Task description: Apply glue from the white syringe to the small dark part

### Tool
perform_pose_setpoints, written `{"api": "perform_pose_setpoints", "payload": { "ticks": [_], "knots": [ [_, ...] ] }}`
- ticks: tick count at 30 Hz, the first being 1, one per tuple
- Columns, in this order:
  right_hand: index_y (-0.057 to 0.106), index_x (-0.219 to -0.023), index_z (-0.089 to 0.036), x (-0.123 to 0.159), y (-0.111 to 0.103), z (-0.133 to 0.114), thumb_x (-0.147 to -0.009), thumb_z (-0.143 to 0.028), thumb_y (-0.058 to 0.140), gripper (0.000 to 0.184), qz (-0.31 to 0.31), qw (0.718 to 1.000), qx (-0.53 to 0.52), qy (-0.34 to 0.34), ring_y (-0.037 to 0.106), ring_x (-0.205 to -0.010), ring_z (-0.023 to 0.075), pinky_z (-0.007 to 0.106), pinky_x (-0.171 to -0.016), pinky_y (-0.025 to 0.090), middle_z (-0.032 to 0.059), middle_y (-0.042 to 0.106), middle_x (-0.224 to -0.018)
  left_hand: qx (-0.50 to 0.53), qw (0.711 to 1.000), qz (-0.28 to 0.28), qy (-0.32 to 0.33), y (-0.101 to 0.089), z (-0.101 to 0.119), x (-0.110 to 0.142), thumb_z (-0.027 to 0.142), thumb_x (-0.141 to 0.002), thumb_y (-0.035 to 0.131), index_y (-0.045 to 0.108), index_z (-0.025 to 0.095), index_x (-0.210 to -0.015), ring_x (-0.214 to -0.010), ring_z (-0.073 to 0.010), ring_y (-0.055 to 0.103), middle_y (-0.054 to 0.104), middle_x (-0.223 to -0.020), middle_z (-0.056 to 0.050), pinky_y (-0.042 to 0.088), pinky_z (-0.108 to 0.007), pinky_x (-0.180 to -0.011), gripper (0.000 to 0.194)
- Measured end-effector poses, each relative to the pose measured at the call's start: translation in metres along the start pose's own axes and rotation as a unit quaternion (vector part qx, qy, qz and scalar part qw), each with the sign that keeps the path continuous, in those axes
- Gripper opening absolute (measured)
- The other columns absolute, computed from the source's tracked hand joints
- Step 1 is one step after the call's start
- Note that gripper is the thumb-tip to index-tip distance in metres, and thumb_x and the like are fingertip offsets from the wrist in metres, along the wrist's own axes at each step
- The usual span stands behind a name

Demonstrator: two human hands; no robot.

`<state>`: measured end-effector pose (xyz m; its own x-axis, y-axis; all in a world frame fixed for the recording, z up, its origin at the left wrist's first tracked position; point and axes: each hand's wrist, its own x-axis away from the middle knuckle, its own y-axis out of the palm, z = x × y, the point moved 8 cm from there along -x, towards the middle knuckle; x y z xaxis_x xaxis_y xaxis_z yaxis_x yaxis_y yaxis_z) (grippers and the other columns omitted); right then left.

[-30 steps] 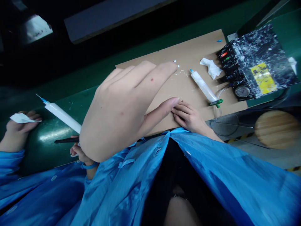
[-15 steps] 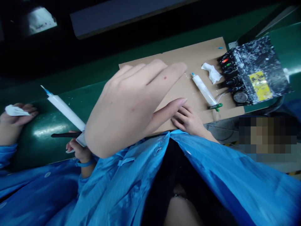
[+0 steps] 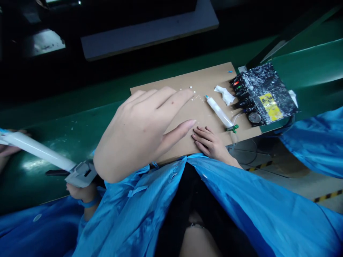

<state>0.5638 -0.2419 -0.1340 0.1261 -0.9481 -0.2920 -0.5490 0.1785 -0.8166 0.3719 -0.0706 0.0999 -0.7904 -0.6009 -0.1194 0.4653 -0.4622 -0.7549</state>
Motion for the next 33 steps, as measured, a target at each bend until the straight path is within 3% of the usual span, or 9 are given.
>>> {"api": "perform_pose_setpoints", "payload": {
  "ticks": [3, 8, 15, 20, 27, 33],
  "knots": [
    [0.082, -0.141, -0.026, 0.003, -0.003, 0.001, -0.114, -0.029, 0.07, 0.03, 0.031, 0.999, -0.013, -0.002, 0.069, -0.151, 0.0331, 0.065, -0.131, 0.055, 0.0132, 0.077, -0.153, -0.031, 0.999, -0.039, 0.009, 0.005, -0.001, 0.003, 0.064, -0.111, 0.054, 0.06, 0.043, -0.167, -0.145, -0.0467, 0.062, 0.07, -0.158, -0.001, 0.051, -0.075, -0.122, 0.06],
    [0.082, -0.138, -0.025, 0.006, -0.005, 0.0, -0.113, -0.026, 0.07, 0.028, 0.064, 0.998, -0.011, -0.011, 0.074, -0.144, 0.0317, 0.061, -0.128, 0.059, 0.0136, 0.08, -0.147, -0.071, 0.996, -0.038, 0.026, 0.005, -0.001, 0.004, 0.062, -0.111, 0.057, 0.054, 0.046, -0.171, -0.137, -0.0432, 0.068, 0.069, -0.16, 0.0, 0.051, -0.074, -0.121, 0.063],
    [0.07, -0.161, -0.03, -0.005, 0.002, -0.006, -0.116, -0.038, 0.068, 0.045, -0.016, 0.998, 0.056, 0.016, 0.066, -0.151, 0.0345, 0.063, -0.127, 0.057, 0.0137, 0.068, -0.163, -0.066, 0.996, -0.024, 0.051, 0.009, 0.004, -0.001, 0.06, -0.106, 0.06, 0.061, 0.048, -0.165, -0.138, -0.0473, 0.067, 0.079, -0.139, -0.002, 0.049, -0.074, -0.119, 0.061],
    [0.071, -0.161, -0.034, -0.017, 0.005, -0.008, -0.115, -0.046, 0.068, 0.047, -0.045, 0.996, 0.072, 0.032, 0.068, -0.137, 0.036, 0.06, -0.115, 0.06, 0.0152, 0.072, -0.153, -0.143, 0.987, -0.025, 0.066, 0.012, 0.014, -0.001, 0.056, -0.113, 0.056, 0.065, 0.037, -0.162, -0.127, -0.0395, 0.074, 0.079, -0.139, -0.008, 0.056, -0.065, -0.115, 0.053],
    [0.082, -0.132, -0.03, -0.016, -0.009, -0.001, -0.116, -0.033, 0.065, 0.024, 0.065, 0.997, -0.024, 0.02, 0.076, -0.121, 0.0294, 0.053, -0.104, 0.066, 0.0118, 0.08, -0.131, -0.188, 0.977, -0.008, 0.103, 0.01, 0.022, 0.0, 0.045, -0.116, 0.059, 0.065, 0.03, -0.155, -0.127, -0.0334, 0.076, 0.079, -0.138, -0.01, 0.061, -0.051, -0.112, 0.042],
    [0.079, -0.115, -0.026, -0.027, -0.014, 0.0, -0.115, -0.036, 0.069, 0.014, 0.061, 0.998, -0.026, 0.022, 0.076, -0.114, 0.0292, 0.051, -0.099, 0.066, 0.0111, 0.081, -0.121, -0.179, 0.979, 0.004, 0.098, 0.005, 0.019, 0.002, 0.043, -0.116, 0.061, 0.065, 0.03, -0.156, -0.129, -0.0331, 0.076, 0.079, -0.139, -0.01, 0.06, -0.05, -0.113, 0.043]
  ]
}}
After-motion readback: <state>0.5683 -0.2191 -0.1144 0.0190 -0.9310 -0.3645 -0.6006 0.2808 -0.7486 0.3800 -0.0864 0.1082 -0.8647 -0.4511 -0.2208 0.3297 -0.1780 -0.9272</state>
